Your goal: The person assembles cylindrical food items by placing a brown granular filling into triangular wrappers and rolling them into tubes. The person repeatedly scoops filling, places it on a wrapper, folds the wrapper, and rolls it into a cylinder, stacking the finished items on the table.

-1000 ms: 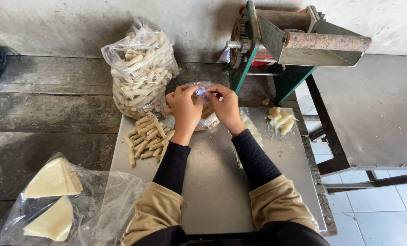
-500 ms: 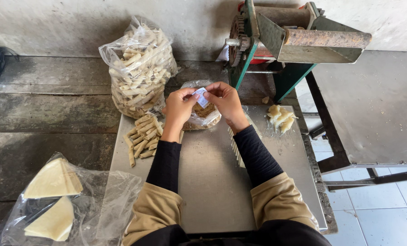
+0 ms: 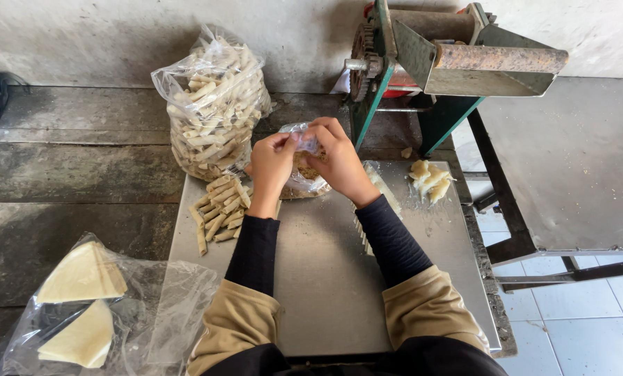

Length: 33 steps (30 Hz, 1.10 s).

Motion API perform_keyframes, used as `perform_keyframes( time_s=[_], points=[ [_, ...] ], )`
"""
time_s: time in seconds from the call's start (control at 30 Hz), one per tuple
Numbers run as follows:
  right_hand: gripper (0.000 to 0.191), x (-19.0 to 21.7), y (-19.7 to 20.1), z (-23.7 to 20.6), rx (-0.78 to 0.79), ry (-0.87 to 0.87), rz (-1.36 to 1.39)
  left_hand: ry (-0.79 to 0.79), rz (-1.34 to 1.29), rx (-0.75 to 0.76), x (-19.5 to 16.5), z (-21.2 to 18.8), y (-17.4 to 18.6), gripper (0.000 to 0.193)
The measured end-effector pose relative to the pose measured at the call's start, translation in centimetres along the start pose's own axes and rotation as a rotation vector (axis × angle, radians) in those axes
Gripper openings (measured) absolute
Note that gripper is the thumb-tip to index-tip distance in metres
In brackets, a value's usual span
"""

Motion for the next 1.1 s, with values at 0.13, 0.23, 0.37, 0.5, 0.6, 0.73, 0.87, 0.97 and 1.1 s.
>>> perform_keyframes(
  time_s=[0.13, 0.23, 0.37, 0.5, 0.6, 0.73, 0.87, 0.97, 1.1],
  points=[
    [0.023, -1.6, -0.2, -0.2, 0.018, -0.088, 0.022, 0.008, 0.0, 0.03, 1.0, 0.2, -0.2, 0.024],
    [0.015, -3.0, -0.3, -0.5, 0.026, -0.155, 0.131, 0.02, -0.155, 0.067, 1.7, 0.7, -0.4, 0.024],
    [0.018, -3.7, -0.1, -0.8, 0.028, -0.164, 0.159, 0.071, -0.217, 0.092, 2.6, 1.0, -0.5, 0.024],
    [0.013, -5.2, -0.1, -1.1, 0.025, -0.265, 0.245, 0.092, -0.249, 0.08, 2.7, 0.9, 0.1, 0.023],
    [0.014, -6.0, -0.2, -1.3, 0.019, -0.302, 0.362, 0.05, -0.225, 0.049, 1.9, 0.9, 0.5, 0.022],
    [0.013, -5.9, -0.2, -1.4, 0.031, -0.286, 0.428, -0.056, -0.124, 0.018, 0.1, 0.4, 0.6, 0.023],
    [0.012, -6.1, 0.0, -1.5, 0.009, -0.321, 0.387, -0.037, -0.054, 0.024, -0.1, -0.1, 0.1, 0.023],
    [0.007, -6.6, -0.2, -1.7, 0.053, -0.397, 0.271, -0.027, -0.018, 0.017, 0.4, -0.1, 0.1, 0.022],
    [0.009, -5.8, -0.5, -1.5, 0.124, -0.351, 0.264, -0.005, -0.064, 0.083, 1.7, 0.3, -0.5, 0.024]
  ],
)
Point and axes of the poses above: each hand's wrist, its own z-axis towards the middle knuckle, its own y-axis out of the back of the hand, x = y × z, the point moved 10 cm from there along z, towards the middle knuckle
